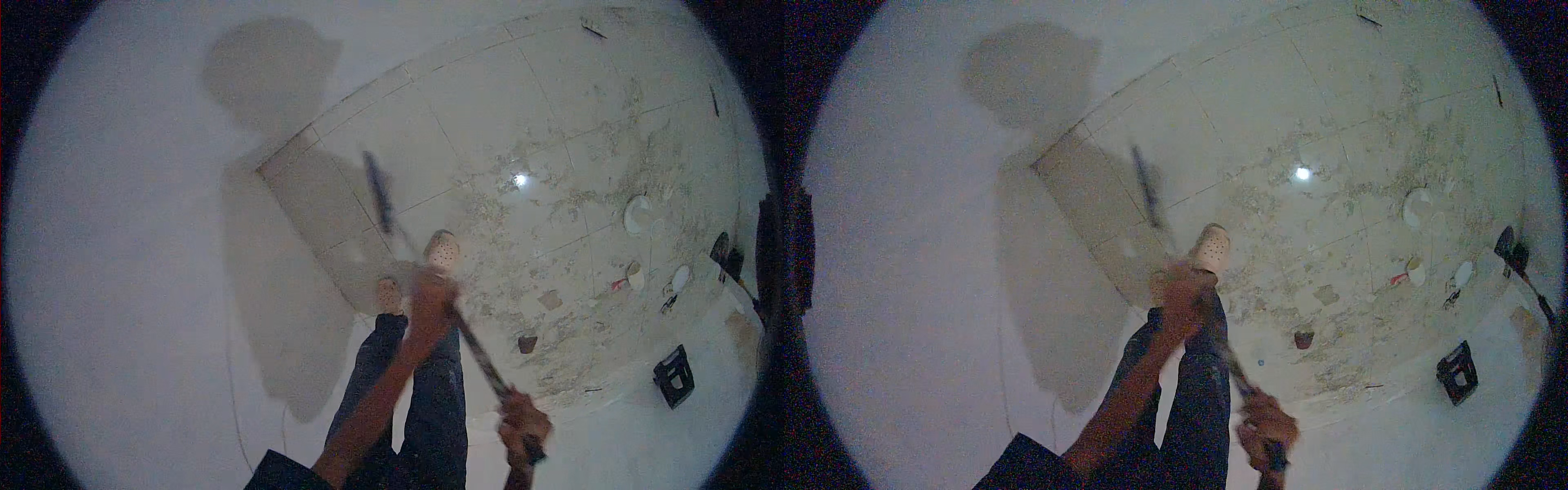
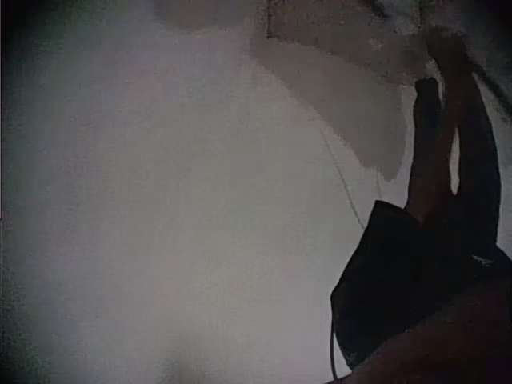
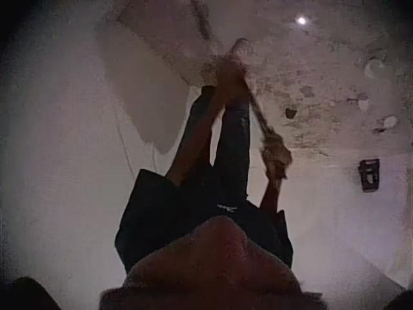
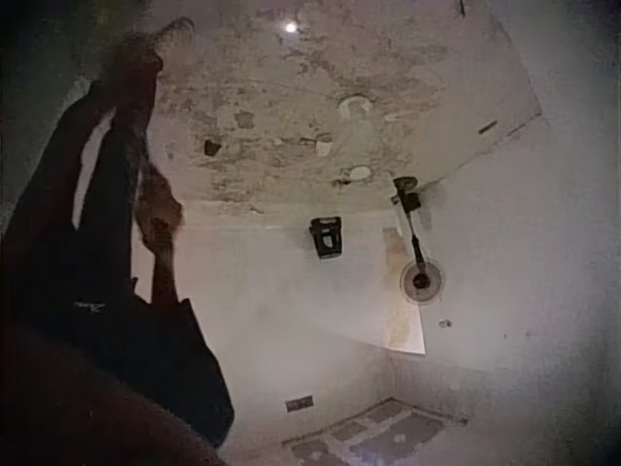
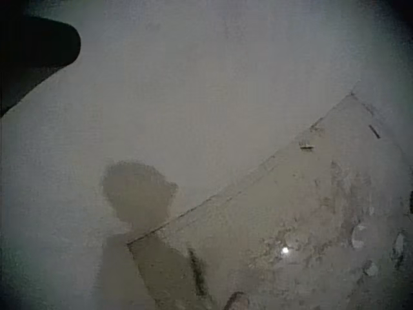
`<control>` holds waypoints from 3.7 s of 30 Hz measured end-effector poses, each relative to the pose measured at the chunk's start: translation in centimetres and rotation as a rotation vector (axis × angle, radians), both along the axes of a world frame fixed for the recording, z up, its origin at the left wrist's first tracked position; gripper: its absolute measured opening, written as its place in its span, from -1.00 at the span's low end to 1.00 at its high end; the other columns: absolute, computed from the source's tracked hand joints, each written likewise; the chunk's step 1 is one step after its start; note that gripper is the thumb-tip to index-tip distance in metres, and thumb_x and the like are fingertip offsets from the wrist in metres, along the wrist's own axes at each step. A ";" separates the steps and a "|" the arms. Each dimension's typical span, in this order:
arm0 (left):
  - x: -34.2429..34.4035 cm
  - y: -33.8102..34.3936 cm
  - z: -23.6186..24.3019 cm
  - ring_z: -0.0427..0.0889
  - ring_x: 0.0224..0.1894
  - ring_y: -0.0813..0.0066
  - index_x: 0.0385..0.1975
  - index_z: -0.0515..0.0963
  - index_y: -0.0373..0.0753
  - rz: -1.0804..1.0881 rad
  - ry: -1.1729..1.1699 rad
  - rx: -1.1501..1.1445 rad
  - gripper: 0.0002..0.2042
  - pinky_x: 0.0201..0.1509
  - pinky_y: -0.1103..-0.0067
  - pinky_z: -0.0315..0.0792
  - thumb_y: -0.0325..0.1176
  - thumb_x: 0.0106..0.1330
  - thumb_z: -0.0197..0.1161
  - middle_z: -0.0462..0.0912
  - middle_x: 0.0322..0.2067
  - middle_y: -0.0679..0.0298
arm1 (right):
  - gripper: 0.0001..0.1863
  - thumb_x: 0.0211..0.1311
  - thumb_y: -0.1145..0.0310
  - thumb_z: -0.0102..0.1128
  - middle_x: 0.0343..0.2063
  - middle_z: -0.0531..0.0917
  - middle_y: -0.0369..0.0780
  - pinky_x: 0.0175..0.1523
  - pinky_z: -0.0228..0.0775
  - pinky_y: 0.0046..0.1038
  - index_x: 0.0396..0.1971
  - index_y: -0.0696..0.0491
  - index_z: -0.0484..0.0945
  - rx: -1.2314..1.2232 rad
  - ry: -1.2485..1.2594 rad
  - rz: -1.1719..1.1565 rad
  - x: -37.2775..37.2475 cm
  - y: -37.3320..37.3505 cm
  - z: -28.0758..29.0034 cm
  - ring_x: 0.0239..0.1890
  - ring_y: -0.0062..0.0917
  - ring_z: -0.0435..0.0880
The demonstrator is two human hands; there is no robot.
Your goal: The person sweeps the floor with a broom, sands the tiles with sandpaper, and scrapes the surface with a scraper. The person then opens a bucket and picks up a container with a spatula inside.
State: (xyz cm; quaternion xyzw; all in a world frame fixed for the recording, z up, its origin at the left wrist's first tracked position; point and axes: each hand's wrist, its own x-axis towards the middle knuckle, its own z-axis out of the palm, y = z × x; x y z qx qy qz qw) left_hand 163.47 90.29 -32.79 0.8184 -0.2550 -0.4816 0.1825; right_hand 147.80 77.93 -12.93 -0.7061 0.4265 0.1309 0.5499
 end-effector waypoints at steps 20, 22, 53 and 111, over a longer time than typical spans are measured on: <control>-8.9 -13.4 -2.9 0.26 0.07 -0.06 -0.25 0.42 -0.22 -0.103 -0.104 -0.612 -0.73 0.17 0.18 0.09 -0.32 0.03 0.12 0.37 -0.09 -0.06 | -0.79 0.04 0.33 0.05 -0.47 0.46 -0.27 -0.16 0.21 -0.48 -0.45 0.20 0.46 -0.475 0.183 -0.525 -3.7 -3.3 1.7 -0.29 -0.60 0.37; -6.6 -12.0 -1.2 0.26 0.08 -0.07 -0.25 0.41 -0.23 -0.205 -0.050 -0.514 -0.73 0.17 0.18 0.09 -0.31 0.04 0.12 0.34 -0.06 -0.08 | -0.76 0.16 0.28 -0.03 -0.38 0.49 -0.25 -0.30 0.27 -0.47 -0.24 0.09 0.42 -0.593 0.399 -0.148 -3.9 -3.2 3.7 -0.37 -0.60 0.43; 9.2 -5.6 -4.6 0.38 -0.09 0.12 -0.03 0.37 -0.18 -0.729 0.145 -0.532 -0.42 0.02 0.32 0.21 -0.49 -0.21 0.26 0.46 -0.23 0.14 | -0.85 -0.10 0.45 0.06 -0.52 0.31 -0.23 -0.04 0.20 -0.42 -0.62 0.16 0.29 -0.138 -0.065 -1.093 11.4 8.5 -0.5 -0.32 -0.51 0.30; 17.1 -19.1 -17.3 0.42 -0.09 0.05 -0.12 0.37 -0.24 -0.958 -0.330 -0.336 -0.66 -0.05 0.21 0.27 -0.49 0.03 0.04 0.44 -0.24 0.00 | -0.61 -0.01 0.20 0.12 -0.31 0.52 -0.19 -0.05 0.20 -0.49 -0.32 0.26 0.47 0.116 -0.193 -1.482 14.0 -3.6 -11.7 -0.21 -0.51 0.43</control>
